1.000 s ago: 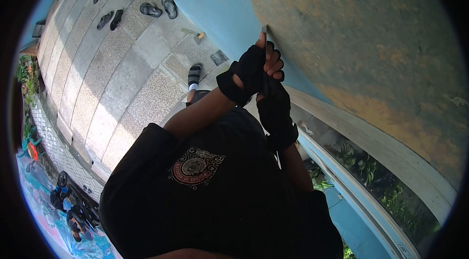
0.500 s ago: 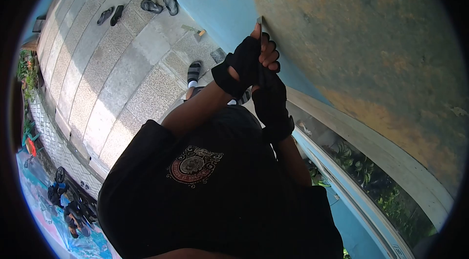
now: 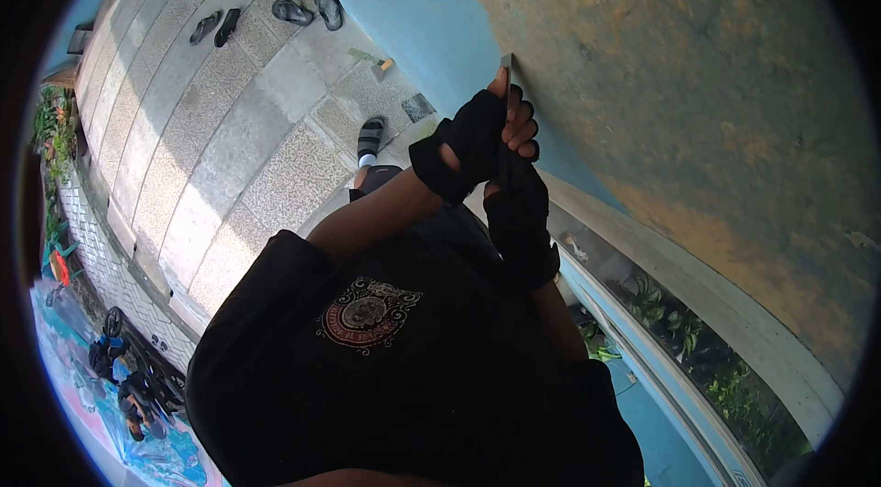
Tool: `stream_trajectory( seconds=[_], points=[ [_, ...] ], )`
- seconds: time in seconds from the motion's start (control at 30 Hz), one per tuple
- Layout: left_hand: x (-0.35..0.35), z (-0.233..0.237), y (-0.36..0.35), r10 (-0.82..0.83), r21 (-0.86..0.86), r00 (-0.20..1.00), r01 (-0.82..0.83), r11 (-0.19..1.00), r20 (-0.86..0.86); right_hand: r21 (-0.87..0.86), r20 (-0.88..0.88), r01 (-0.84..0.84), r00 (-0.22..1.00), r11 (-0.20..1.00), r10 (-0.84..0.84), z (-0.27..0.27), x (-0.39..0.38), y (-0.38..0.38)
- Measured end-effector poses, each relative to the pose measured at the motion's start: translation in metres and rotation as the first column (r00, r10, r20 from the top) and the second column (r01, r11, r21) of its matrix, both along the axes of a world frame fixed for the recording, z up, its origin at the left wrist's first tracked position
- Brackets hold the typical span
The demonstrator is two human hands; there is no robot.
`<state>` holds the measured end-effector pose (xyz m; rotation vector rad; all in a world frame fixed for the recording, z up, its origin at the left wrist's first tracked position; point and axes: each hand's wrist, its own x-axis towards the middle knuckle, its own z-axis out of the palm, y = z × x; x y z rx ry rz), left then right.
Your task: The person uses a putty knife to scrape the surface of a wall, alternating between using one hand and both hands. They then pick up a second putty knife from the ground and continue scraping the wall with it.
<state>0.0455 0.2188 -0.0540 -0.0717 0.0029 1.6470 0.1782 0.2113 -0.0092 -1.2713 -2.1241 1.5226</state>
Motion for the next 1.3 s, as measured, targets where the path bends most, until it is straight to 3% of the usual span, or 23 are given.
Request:
stream_trajectory(
  seconds=[0.17, 0.23, 0.43, 0.5, 0.57, 0.67, 0.77, 0.9, 0.97, 1.1, 1.17, 1.3],
  points=[
    [-0.006, 0.000, 0.000, 0.040, 0.018, 0.999, -0.041, 0.999, 0.030, 0.041, -0.112, -0.073, 0.991, 0.997, 0.077, -0.006, -0.003, 0.002],
    [0.002, 0.000, -0.001, 0.023, 0.014, 1.000, -0.023, 1.000, 0.011, 0.064, -0.010, -0.042, 0.999, 0.997, 0.042, -0.002, 0.009, -0.003],
    [-0.006, -0.005, -0.007, -0.055, 0.061, 0.998, 0.053, 0.997, 0.036, 0.076, -0.037, 0.029, 0.999, 0.997, -0.027, -0.002, -0.006, -0.011],
    [0.003, 0.008, -0.005, 0.014, -0.055, 1.000, -0.014, 0.998, -0.014, 0.132, 0.017, -0.051, 0.999, 0.990, 0.050, 0.004, 0.005, -0.004],
    [0.000, 0.001, -0.001, 0.019, -0.014, 1.000, -0.019, 1.000, -0.011, 0.050, -0.004, -0.046, 0.999, 0.998, 0.046, -0.010, 0.013, 0.001],
    [-0.009, -0.007, 0.003, 0.045, 0.021, 0.998, -0.046, 0.999, 0.037, 0.108, -0.096, -0.107, 0.988, 0.988, 0.118, -0.004, -0.009, 0.007],
    [-0.005, -0.001, 0.001, 0.054, 0.014, 0.998, -0.055, 0.998, 0.040, 0.168, -0.030, -0.080, 0.996, 0.983, 0.087, -0.003, -0.004, 0.001],
    [-0.007, -0.007, -0.001, 0.010, 0.063, 0.999, -0.012, 0.998, 0.035, 0.102, -0.026, -0.072, 0.997, 0.992, 0.075, 0.010, -0.011, -0.001],
    [-0.015, -0.011, 0.001, 0.024, 0.019, 0.997, -0.025, 1.000, 0.079, 0.263, -0.060, -0.137, 0.986, 0.955, 0.158, 0.005, -0.019, 0.000],
    [-0.004, 0.007, -0.003, 0.017, -0.026, 1.000, -0.016, 1.000, 0.022, 0.200, 0.050, -0.115, 0.993, 0.973, 0.107, 0.004, 0.001, 0.000],
    [-0.001, 0.002, -0.001, 0.003, -0.008, 1.000, -0.003, 1.000, 0.027, 0.370, 0.014, -0.160, 0.986, 0.915, 0.167, -0.007, 0.005, 0.005],
    [-0.012, -0.007, 0.001, 0.037, -0.001, 0.994, -0.037, 0.999, 0.101, 0.185, -0.029, -0.118, 0.992, 0.976, 0.126, 0.002, -0.011, 0.002]
  ],
)
